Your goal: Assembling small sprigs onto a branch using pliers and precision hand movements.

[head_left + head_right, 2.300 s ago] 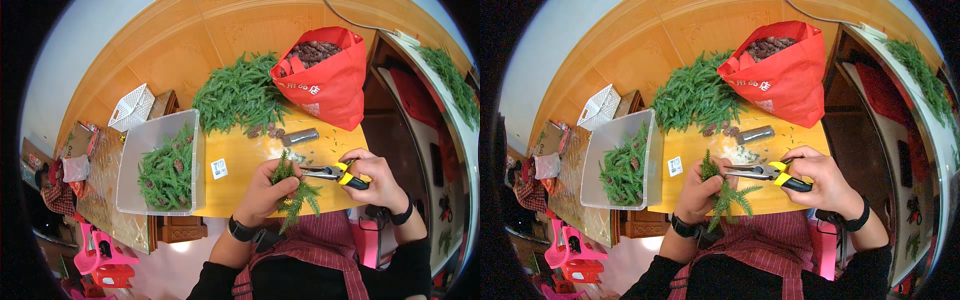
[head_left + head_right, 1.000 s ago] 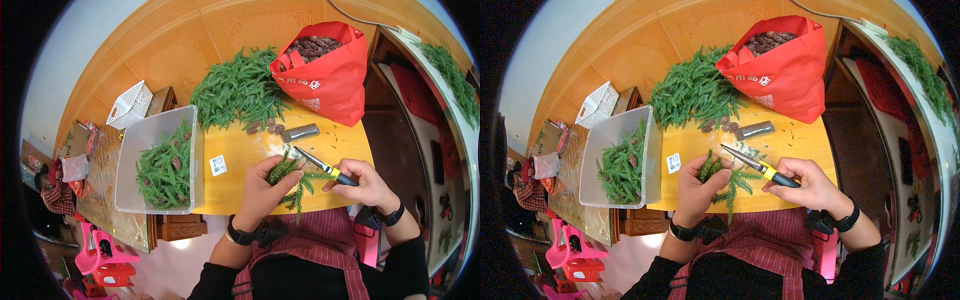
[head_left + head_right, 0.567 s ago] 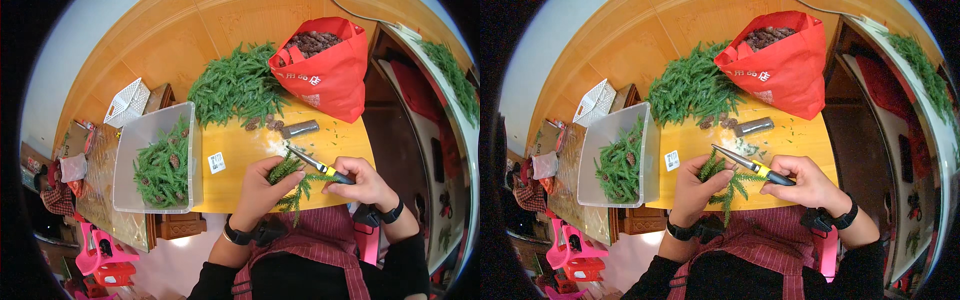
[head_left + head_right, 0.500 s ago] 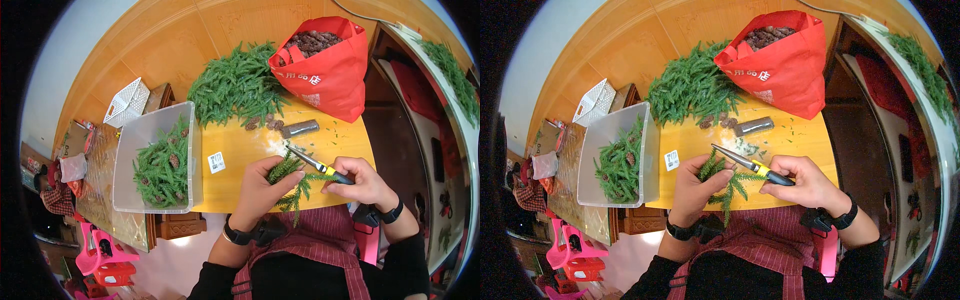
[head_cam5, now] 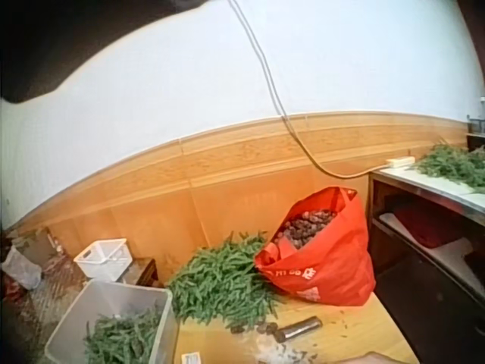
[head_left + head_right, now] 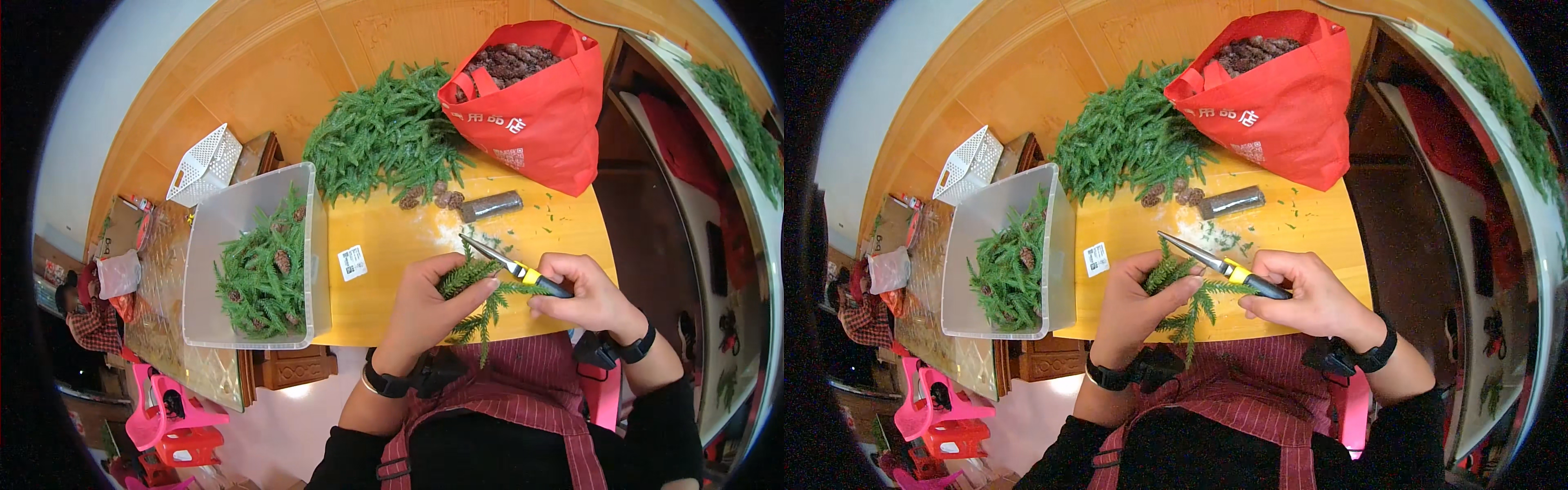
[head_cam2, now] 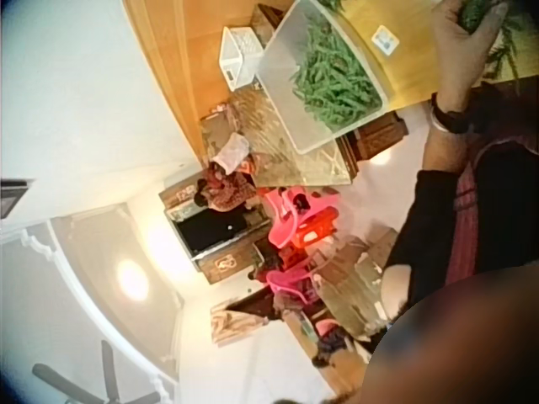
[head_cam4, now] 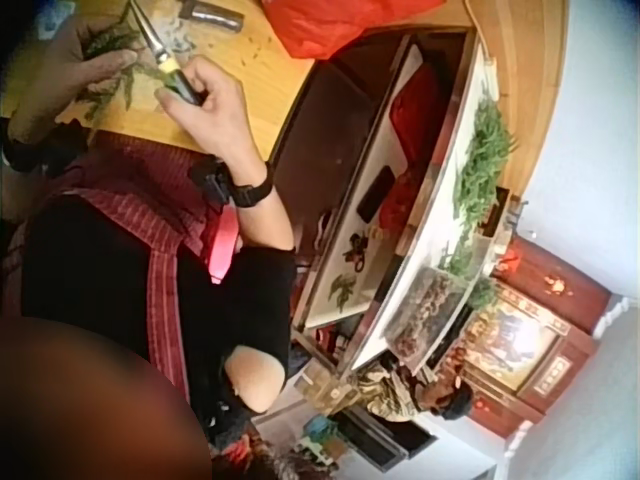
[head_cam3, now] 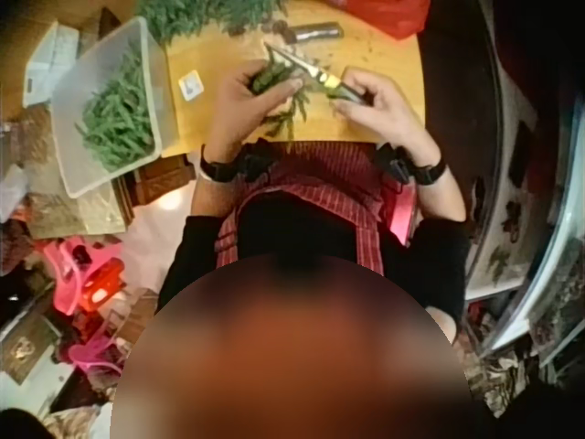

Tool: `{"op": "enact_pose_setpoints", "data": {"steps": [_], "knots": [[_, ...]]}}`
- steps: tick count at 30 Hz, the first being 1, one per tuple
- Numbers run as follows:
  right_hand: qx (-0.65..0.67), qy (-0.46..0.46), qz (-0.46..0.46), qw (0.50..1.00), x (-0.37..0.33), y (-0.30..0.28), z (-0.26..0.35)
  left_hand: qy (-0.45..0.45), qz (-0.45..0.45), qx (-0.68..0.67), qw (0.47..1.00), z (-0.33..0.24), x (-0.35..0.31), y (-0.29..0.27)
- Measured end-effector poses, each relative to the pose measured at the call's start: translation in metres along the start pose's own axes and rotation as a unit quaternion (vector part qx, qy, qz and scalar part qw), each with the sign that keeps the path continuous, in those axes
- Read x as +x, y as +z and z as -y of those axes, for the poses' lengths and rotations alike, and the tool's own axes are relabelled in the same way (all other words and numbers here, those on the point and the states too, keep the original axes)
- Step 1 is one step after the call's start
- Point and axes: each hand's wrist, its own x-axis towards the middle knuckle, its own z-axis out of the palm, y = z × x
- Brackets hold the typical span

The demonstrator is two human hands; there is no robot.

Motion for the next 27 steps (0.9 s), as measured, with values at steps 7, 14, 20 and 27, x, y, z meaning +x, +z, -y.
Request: {"op": "enact_pose_setpoints", "data": {"steps": [7,14,20,27], "knots": [[-0.091,-0.003,-0.051,0.994,0.003,0.005,-0.004,-0.005,0.004,0.014,1.0,0.009,0.005,-0.004],[-0.043,0.01,-0.117,0.992,0.006,-0.001,-0.027,-0.008,-0.009,-0.008,1.0,0.013,0.006,-0.006],[0.012,0.075,-0.061,0.995,-0.01,0.0,-0.012,0.04,-0.07,-0.057,0.995,0.014,0.003,-0.006],[-0.046,-0.046,-0.055,0.996,-0.016,-0.002,-0.014,-0.031,0.011,-0.236,0.971,0.008,-0.002,-0.009]]}}
